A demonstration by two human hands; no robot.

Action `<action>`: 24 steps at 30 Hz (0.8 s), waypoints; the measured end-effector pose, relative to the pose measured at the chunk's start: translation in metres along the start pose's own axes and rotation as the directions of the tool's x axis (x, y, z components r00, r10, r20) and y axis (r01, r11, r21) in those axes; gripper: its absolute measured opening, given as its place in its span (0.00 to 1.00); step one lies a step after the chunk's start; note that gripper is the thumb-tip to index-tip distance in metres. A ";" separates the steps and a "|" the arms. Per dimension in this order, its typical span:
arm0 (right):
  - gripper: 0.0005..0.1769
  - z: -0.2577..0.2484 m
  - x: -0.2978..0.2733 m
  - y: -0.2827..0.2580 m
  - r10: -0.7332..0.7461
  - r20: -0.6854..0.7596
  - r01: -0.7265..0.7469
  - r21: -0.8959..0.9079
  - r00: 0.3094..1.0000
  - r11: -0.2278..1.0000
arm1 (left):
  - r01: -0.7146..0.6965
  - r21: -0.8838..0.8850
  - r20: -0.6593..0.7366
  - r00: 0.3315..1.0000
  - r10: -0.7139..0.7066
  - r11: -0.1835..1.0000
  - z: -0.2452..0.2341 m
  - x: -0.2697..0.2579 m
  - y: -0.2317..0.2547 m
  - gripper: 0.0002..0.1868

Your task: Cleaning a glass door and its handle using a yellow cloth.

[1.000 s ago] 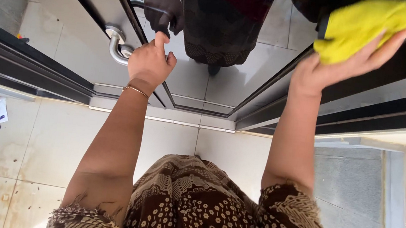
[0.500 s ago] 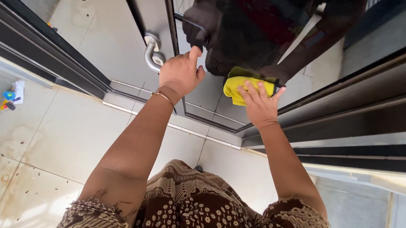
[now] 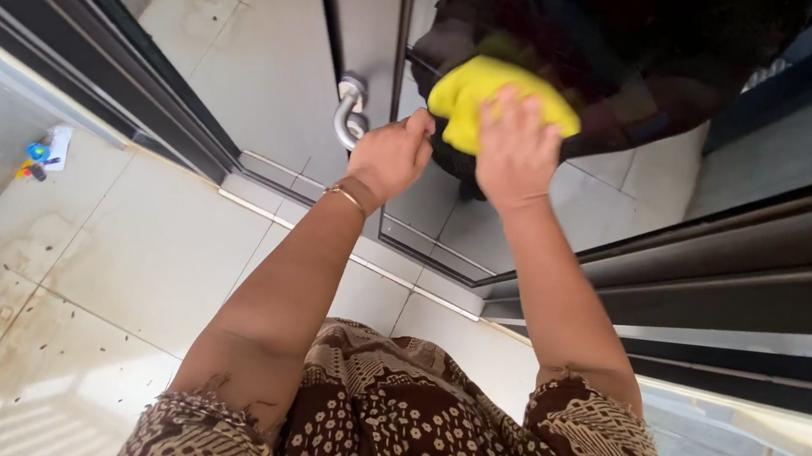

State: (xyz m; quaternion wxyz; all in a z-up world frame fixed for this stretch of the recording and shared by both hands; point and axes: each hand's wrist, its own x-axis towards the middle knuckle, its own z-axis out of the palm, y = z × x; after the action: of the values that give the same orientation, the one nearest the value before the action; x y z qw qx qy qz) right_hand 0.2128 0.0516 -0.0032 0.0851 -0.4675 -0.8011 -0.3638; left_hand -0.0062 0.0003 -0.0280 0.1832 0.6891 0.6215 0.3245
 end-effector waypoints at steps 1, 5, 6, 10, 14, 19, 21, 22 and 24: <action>0.25 0.021 -0.018 -0.015 -0.139 -0.130 0.144 0.028 0.982 0.989 | 0.011 0.010 0.024 1.000 -0.011 1.000 0.002 0.001 -0.003 0.10; 0.29 0.058 -0.071 -0.032 -0.440 -0.120 0.455 0.191 0.890 0.870 | -0.036 -0.085 0.014 0.999 0.037 0.996 -0.011 -0.004 0.002 0.10; 0.29 0.051 -0.071 -0.027 -0.440 -0.123 0.457 0.191 0.889 0.869 | -0.036 -0.084 0.011 0.999 0.037 0.996 -0.012 -0.005 0.001 0.10; 0.29 0.008 -0.033 0.008 -0.434 -0.047 0.437 0.075 0.900 0.897 | -0.085 -0.106 0.020 0.996 0.087 0.991 -0.021 0.000 0.003 0.09; 0.25 -0.046 0.026 0.059 -0.122 -0.226 0.145 0.086 0.967 0.986 | -0.189 -0.176 0.027 0.980 0.196 0.966 -0.030 -0.010 0.003 0.09; 0.29 -0.134 0.144 0.028 0.223 -0.465 -0.066 0.331 0.857 0.941 | -0.392 -0.231 -0.001 0.915 0.403 0.890 -0.032 -0.018 -0.016 0.08; 0.32 -0.152 0.170 -0.006 0.320 -0.488 -0.103 0.420 0.812 0.901 | -0.506 -0.170 -0.010 0.859 0.512 0.845 -0.031 -0.024 -0.028 0.08; 0.34 -0.152 0.176 -0.025 0.217 -0.507 0.027 0.430 0.834 0.903 | -0.554 -0.133 0.040 0.825 0.563 0.822 -0.033 -0.028 -0.033 0.10; 0.36 -0.134 0.180 -0.061 0.104 -0.532 0.169 0.440 0.840 0.882 | -0.594 -0.091 0.085 0.795 0.600 0.800 -0.039 -0.036 -0.050 0.13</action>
State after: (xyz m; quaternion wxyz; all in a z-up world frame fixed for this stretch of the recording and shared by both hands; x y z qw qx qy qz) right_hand 0.0372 0.0684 0.1484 0.4117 -0.2969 -0.8158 -0.2771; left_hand -0.0704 -0.0324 -0.0405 0.1256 0.8608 0.3517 0.3458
